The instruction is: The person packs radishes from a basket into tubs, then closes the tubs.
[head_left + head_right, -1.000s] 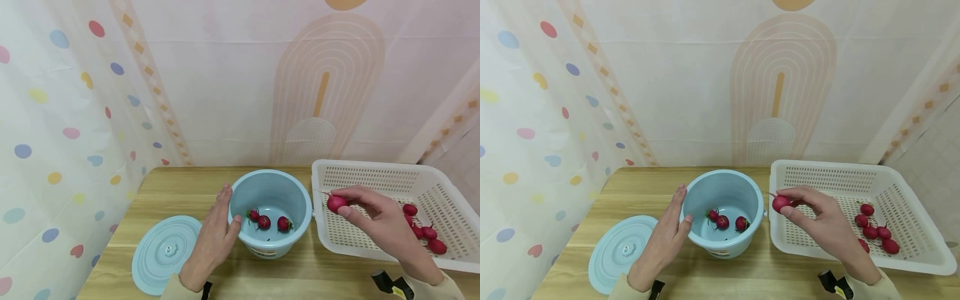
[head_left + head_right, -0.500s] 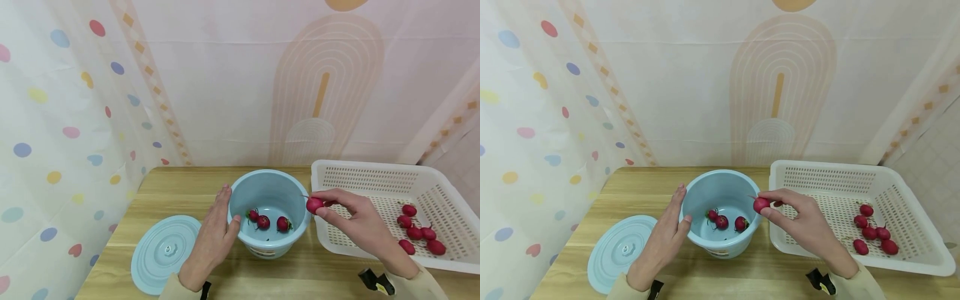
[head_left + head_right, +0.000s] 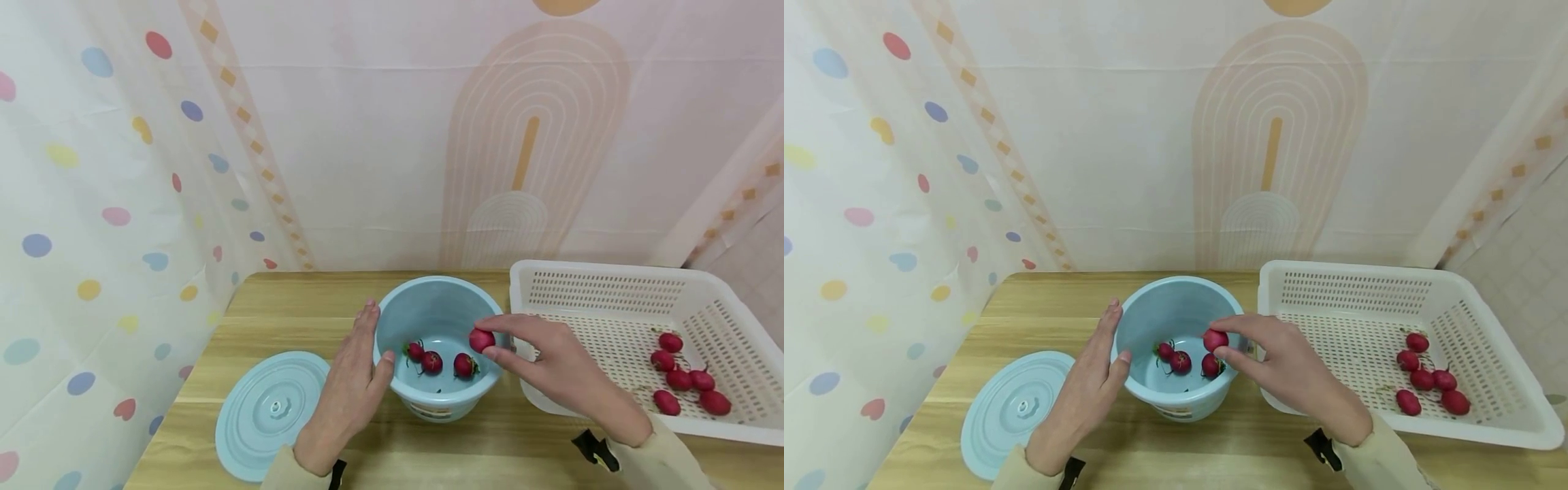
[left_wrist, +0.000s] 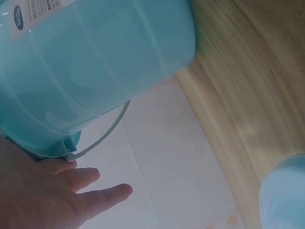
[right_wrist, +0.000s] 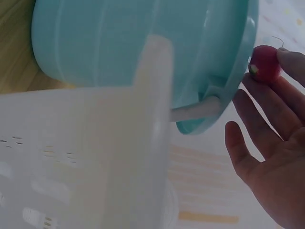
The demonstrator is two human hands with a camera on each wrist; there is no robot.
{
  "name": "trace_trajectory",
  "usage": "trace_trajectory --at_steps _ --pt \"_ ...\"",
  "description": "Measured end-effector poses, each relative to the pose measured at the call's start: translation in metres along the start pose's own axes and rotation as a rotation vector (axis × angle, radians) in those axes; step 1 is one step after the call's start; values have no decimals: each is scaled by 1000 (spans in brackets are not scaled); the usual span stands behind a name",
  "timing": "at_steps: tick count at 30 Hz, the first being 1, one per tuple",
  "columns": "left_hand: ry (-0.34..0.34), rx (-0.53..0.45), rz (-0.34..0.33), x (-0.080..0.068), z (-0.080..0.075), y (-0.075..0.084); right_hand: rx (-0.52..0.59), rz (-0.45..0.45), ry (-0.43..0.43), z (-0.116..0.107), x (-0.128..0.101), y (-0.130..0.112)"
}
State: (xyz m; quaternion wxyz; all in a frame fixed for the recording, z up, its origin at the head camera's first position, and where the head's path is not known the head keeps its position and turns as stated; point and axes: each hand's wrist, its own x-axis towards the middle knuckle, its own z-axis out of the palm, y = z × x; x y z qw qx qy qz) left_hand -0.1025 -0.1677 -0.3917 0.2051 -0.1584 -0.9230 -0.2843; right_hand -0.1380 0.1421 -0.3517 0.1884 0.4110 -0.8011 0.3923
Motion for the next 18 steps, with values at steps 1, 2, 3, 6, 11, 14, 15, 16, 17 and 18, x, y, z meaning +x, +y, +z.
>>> trace_trajectory --at_steps 1,2,3,6,11,14,15,16,17,18 --pt "1 0 0 0 1 1 -5 -23 -8 1 1 1" --pt "0 -2 -2 1 1 1 -11 -41 -15 3 2 1" --pt "-2 -3 -6 1 2 2 -23 -51 -24 3 2 1" --pt "-13 3 -13 1 0 3 -44 -50 -44 9 5 0" --pt "-27 1 -12 3 0 4 -86 21 -65 14 7 -4" --pt "-16 -4 -13 2 0 4 -113 52 -102 17 9 -5" --pt "-13 -4 -15 2 -1 4 -119 60 -118 18 10 -6" --pt "-9 -2 -13 1 -1 4 -123 65 -136 18 11 -6" --pt "-6 -1 -11 1 -1 4 -125 72 -153 18 11 -7" --pt "-4 -1 -10 1 -1 3 -128 84 -172 18 12 -7"
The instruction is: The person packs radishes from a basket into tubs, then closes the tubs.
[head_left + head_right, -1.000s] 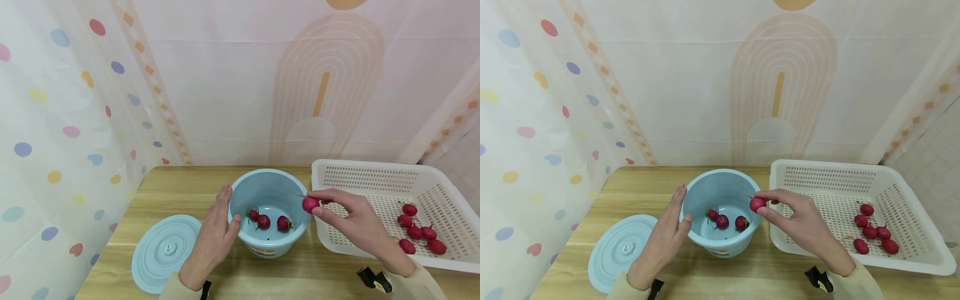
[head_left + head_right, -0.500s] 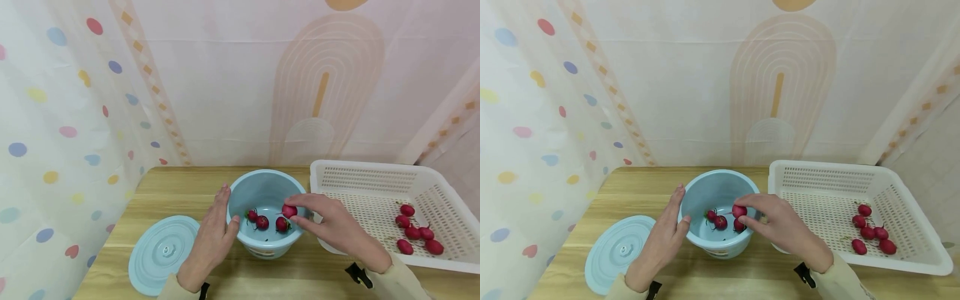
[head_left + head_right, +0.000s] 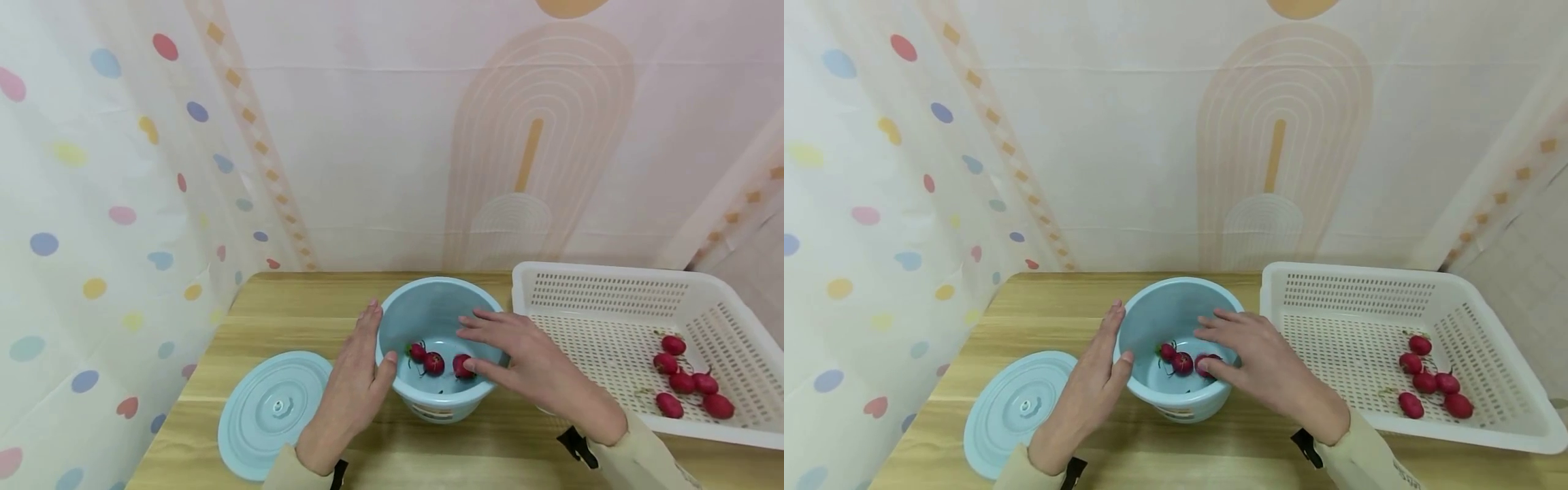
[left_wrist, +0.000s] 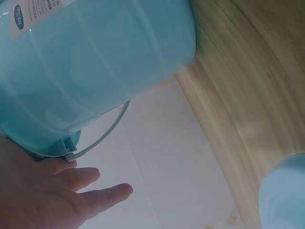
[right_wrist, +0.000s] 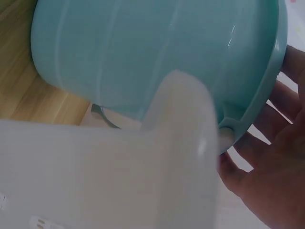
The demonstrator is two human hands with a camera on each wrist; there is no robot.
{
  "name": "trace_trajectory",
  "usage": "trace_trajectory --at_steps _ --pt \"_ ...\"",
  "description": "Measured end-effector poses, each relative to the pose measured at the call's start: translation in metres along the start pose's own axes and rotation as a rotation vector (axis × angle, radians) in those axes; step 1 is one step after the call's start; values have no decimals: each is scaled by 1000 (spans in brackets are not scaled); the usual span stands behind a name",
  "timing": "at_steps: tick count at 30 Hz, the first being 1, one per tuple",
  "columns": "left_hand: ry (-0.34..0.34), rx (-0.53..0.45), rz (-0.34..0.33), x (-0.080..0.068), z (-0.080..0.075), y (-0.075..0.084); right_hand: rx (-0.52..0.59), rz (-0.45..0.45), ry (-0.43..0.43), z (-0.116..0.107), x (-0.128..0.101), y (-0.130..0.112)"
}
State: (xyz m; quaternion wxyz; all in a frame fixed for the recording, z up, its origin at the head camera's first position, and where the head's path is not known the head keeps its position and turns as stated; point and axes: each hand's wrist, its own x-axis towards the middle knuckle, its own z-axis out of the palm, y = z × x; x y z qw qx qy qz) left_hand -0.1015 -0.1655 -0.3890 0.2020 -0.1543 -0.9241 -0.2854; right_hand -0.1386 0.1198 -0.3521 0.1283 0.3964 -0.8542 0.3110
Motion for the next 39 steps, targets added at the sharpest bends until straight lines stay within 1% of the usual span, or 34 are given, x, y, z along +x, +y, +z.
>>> trace_trajectory --at_steps 2,6,12,18,22,33,36,39 --pt "0 1 1 0 1 0 -4 26 -25 -2 -2 0" --pt "3 7 2 0 2 -1 -18 48 -16 -5 -9 2" --pt "4 17 7 1 3 0 -31 64 48 -13 -25 7" --pt "5 4 19 2 4 0 -35 45 107 -26 -39 12" --pt "7 15 12 0 4 -2 -51 40 136 -36 -48 16" --pt "19 43 13 -2 1 -8 -143 18 202 -64 -75 44" --pt "24 41 12 -1 3 -9 -177 21 214 -73 -82 51" --pt "26 38 11 0 4 -9 -201 49 219 -82 -88 59"
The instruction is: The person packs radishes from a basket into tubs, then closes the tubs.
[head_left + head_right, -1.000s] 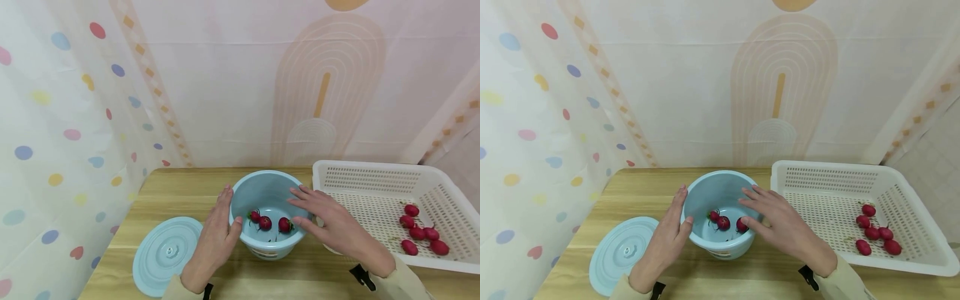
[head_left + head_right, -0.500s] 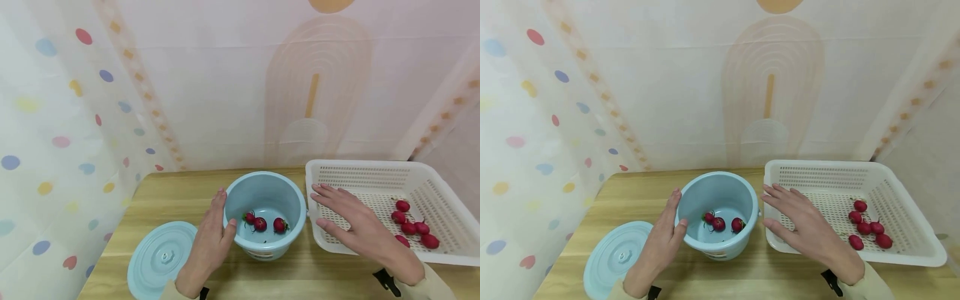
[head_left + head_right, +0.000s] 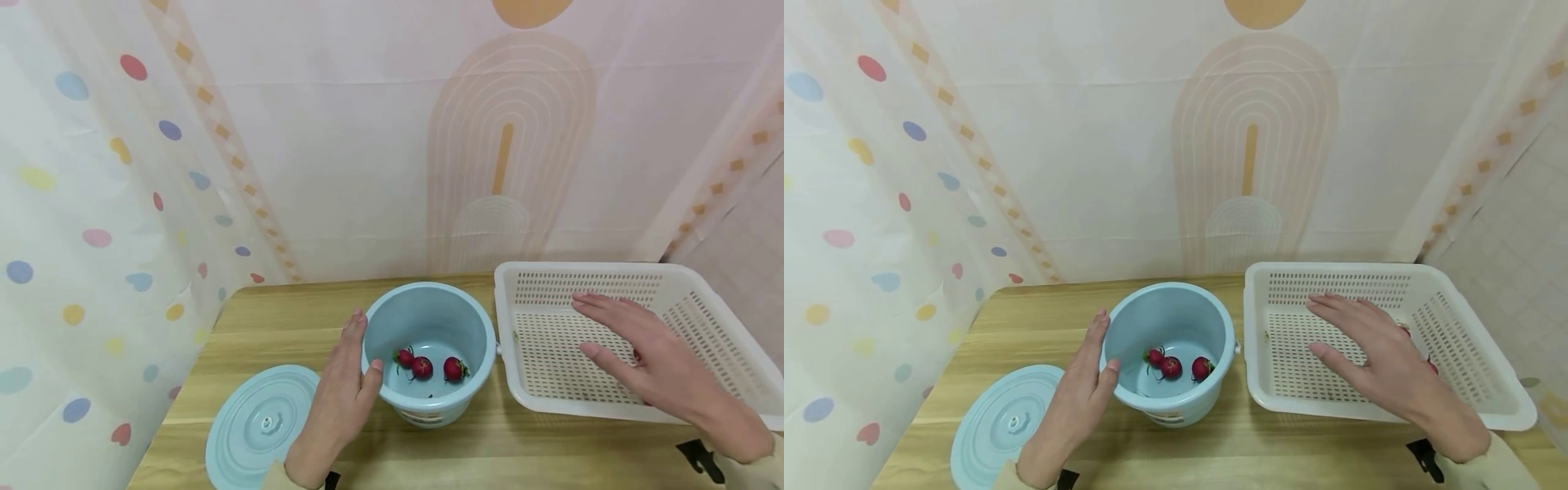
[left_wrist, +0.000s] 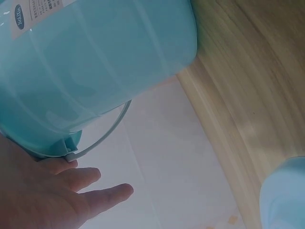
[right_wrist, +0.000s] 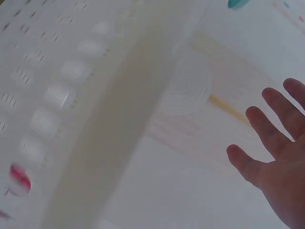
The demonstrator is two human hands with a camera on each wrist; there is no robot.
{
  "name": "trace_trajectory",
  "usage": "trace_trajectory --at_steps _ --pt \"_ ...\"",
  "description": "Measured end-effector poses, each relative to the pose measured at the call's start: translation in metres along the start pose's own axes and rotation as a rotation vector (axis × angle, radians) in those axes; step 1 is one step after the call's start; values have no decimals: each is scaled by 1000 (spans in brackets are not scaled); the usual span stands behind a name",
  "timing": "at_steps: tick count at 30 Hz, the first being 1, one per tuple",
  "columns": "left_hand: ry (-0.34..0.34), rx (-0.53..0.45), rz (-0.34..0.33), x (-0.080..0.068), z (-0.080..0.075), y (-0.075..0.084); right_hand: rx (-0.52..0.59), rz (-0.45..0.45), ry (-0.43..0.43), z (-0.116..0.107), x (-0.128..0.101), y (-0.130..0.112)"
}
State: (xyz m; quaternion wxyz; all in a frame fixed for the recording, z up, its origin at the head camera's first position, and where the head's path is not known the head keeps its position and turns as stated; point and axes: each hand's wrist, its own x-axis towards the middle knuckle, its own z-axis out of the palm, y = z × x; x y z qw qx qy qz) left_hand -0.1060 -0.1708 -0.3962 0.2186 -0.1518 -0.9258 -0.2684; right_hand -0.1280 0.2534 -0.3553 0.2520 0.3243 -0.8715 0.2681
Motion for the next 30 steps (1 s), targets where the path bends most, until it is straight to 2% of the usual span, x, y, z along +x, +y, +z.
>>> trace_trajectory --at_steps 5,12,20,30 --pt "-1 0 -3 0 1 0 -33 76 -29 -12 -9 15" --pt "-4 0 -9 -1 2 -1 -73 111 -52 -23 -16 36" --pt "-1 -2 -12 -1 1 -2 -94 274 -128 -40 -22 58" --pt "-13 -5 -11 0 1 -1 -132 315 -204 -55 -20 80"
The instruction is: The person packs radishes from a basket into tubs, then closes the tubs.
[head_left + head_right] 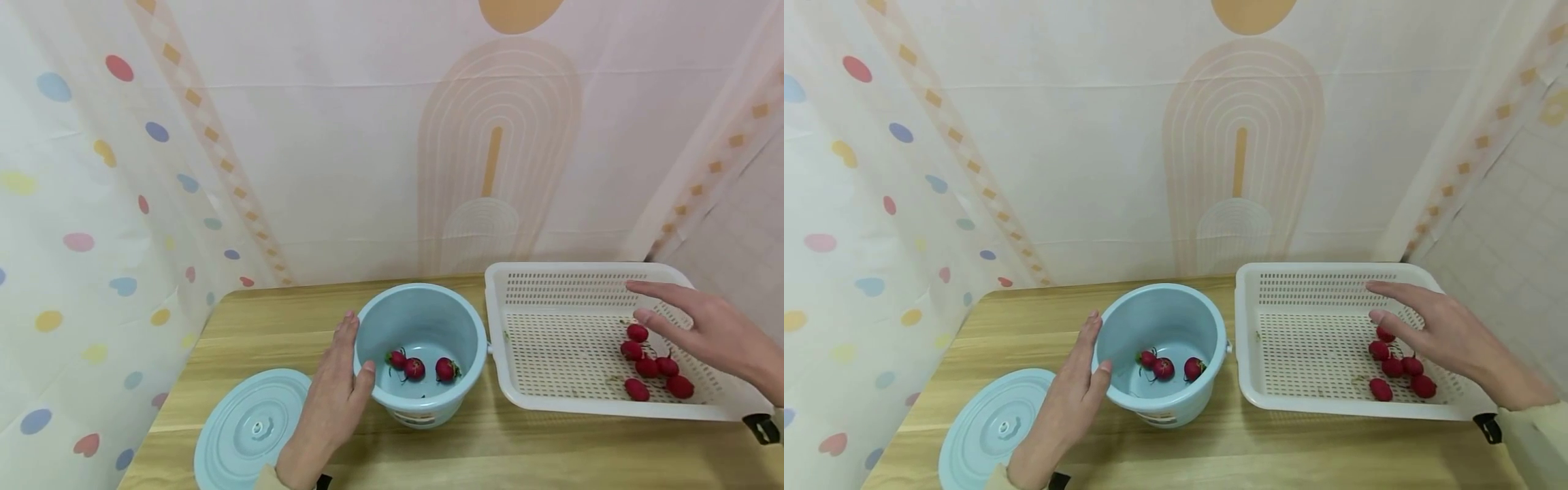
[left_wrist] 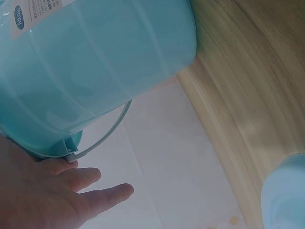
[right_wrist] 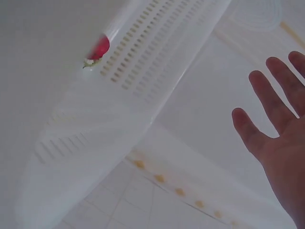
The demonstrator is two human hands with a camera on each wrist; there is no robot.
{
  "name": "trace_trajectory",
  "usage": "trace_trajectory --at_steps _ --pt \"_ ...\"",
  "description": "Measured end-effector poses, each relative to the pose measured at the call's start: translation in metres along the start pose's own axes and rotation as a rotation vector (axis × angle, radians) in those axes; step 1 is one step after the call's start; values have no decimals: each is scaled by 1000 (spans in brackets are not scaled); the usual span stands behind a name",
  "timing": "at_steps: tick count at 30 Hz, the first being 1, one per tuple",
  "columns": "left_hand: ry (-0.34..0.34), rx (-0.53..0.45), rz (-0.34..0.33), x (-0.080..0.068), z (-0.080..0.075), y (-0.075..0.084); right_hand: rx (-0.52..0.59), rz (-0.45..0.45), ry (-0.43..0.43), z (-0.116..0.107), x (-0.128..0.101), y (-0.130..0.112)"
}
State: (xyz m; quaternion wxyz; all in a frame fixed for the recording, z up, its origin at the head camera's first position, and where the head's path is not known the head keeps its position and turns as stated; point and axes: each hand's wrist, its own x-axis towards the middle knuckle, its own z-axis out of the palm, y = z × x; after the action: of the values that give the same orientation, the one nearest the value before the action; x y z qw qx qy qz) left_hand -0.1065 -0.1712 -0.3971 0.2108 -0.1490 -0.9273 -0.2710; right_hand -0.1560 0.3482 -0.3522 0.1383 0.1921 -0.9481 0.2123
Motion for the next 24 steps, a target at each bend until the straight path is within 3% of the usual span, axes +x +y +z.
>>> trace_trajectory --at_steps 14,24 --pt "-14 0 -9 2 -1 0 -20 84 -176 -12 27 13" --pt "-14 0 -9 0 -1 1 92 134 -261 -1 35 29"
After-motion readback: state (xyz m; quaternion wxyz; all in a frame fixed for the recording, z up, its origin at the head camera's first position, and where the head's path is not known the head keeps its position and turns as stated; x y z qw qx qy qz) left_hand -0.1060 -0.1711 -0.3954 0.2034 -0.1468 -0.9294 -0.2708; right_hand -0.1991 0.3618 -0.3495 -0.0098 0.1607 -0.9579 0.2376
